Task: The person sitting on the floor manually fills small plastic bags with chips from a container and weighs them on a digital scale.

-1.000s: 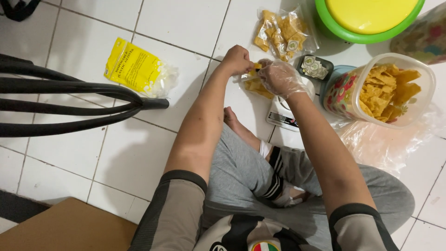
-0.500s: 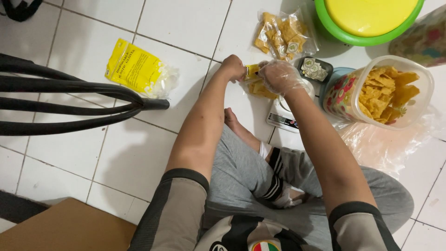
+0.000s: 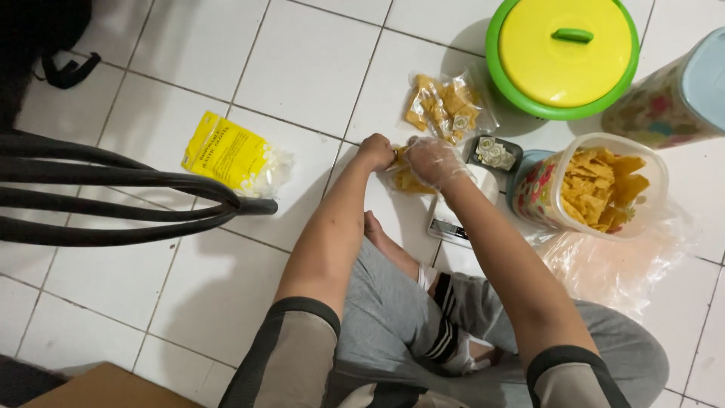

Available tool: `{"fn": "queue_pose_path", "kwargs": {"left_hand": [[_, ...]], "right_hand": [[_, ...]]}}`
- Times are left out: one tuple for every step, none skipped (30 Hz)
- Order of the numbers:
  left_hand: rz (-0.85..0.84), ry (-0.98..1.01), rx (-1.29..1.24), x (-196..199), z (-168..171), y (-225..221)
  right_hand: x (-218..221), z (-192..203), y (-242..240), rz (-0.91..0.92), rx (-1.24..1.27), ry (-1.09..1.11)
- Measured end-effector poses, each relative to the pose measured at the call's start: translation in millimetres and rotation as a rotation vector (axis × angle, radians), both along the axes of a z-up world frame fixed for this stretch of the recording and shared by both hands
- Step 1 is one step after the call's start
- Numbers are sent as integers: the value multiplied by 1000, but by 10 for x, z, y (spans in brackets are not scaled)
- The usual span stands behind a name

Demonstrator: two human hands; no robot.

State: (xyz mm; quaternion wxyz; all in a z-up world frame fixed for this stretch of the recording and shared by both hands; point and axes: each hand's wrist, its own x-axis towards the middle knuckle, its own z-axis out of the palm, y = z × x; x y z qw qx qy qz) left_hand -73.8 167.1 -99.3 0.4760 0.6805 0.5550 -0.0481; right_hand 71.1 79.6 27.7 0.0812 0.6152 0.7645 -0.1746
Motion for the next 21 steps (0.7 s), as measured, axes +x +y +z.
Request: {"fn": "queue_pose_path", "kwargs": {"left_hand": [[1,-5,-1,-5,9,-3],[2,-10,-2,-9,16,-6],[3,-11,-1,-2,-7,12],[0,-7,11,6,-32,31],[-5,-1,19,7,-68,23],[-6,0,16,22,-66,30],[-2,-2,30,26,-65,33],[1,-3,44,31,-66,38],[3,-2,39,35,-81,47],[10,-2,52,39,-98,55],[15,-2,65,40,-114,64],[14,0,60,18,-17,42],[24,-12,57,4,85,34],[34,-24,54,-10,187,28],[34,-23,49,-8,151,30],[45,-21,41,-9,116,32],[57,-20,34,-10,81,36],[58,-20,29,-19,107,1],[88,-34,-9,-25,138,-23],[118,-49,-47,-30,170,-49],[118,-48,-49,-30,104,-43]], "right_hand": [[-4,45,2,-16,-12,35],[-9,88,5,-32,-24,70],[-17,115,5,-31,-23,70],[-24,138,5,-39,-12,74],[-36,153,-17,-48,-6,79],[-20,87,-7,-49,-9,80],[-13,21,2,-30,-1,50],[-5,-49,11,-11,8,20],[1,-93,6,-10,3,22],[7,-139,1,10,29,-12],[10,-184,-6,28,55,-45],[14,-203,-21,27,50,-43],[26,-218,-23,12,67,-33],[37,-234,-26,-2,83,-23],[30,-221,-37,-2,79,-22],[22,-209,-48,7,86,-56],[13,-195,-54,18,93,-92],[16,-194,-54,20,89,-92],[21,-190,-46,29,90,-90],[28,-185,-39,38,92,-88],[47,-205,-43,38,90,-88]]}}
